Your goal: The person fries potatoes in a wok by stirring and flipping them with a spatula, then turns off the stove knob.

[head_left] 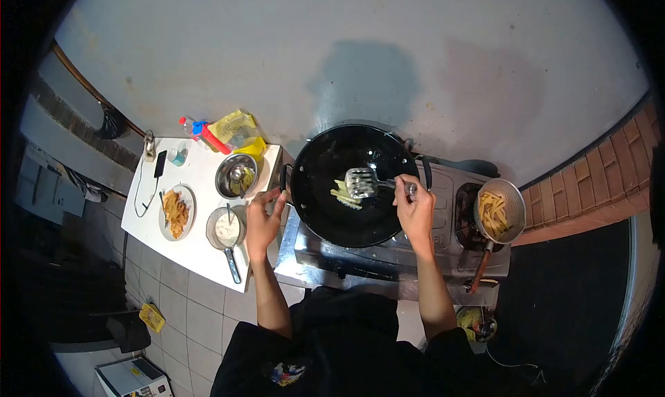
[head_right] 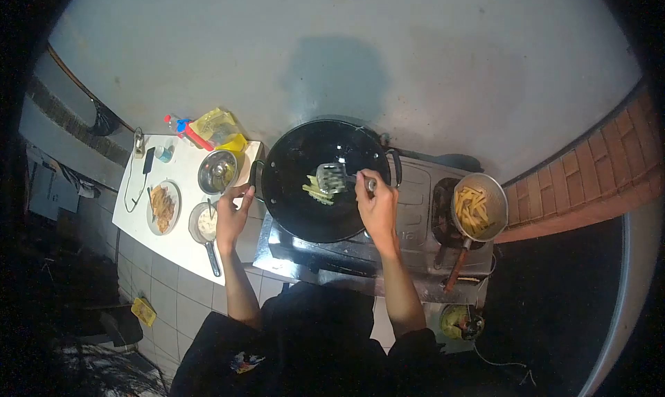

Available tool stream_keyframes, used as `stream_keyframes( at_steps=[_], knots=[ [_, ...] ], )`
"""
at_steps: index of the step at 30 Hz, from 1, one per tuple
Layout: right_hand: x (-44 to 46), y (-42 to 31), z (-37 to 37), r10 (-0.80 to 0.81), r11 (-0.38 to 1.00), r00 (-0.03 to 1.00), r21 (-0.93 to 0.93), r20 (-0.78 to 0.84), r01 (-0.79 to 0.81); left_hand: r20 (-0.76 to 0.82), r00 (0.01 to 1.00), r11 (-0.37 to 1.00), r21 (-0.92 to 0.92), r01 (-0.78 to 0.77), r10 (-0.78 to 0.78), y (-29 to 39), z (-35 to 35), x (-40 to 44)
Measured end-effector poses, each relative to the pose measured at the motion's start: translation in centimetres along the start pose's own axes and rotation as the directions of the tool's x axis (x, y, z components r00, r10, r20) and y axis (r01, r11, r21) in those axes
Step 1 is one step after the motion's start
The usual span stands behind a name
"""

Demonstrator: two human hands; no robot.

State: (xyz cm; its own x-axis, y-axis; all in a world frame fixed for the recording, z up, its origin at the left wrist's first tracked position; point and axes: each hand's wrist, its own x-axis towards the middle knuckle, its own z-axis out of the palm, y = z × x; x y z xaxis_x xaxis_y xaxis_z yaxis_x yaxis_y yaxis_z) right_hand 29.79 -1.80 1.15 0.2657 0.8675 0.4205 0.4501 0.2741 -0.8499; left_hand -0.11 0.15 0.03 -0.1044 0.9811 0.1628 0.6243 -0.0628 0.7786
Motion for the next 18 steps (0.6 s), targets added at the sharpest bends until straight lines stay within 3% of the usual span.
stream_keyframes(
  at_steps=[2,5,12,18],
  knots=[
    [0.0,0.6,0.2,0.072,0.996,0.985,-0.039,-0.157,-0.079,0.000,1.000,1.000,-0.003,-0.008,0.008,0.1,0.0,0.0],
    [0.1,1.5,0.4,0.147,0.987,0.958,-0.022,-0.246,-0.157,-0.003,1.000,1.000,-0.015,0.003,-0.003,0.2,0.0,-0.1],
    [-0.3,2.0,0.5,0.292,0.956,0.939,0.066,-0.183,-0.285,-0.011,1.000,1.000,-0.012,0.000,0.000,0.2,0.0,0.0],
    [-0.6,2.9,0.3,0.229,0.973,0.962,0.026,-0.151,-0.228,-0.009,1.000,1.000,-0.016,0.004,-0.004,0.3,0.1,0.0]
  ],
)
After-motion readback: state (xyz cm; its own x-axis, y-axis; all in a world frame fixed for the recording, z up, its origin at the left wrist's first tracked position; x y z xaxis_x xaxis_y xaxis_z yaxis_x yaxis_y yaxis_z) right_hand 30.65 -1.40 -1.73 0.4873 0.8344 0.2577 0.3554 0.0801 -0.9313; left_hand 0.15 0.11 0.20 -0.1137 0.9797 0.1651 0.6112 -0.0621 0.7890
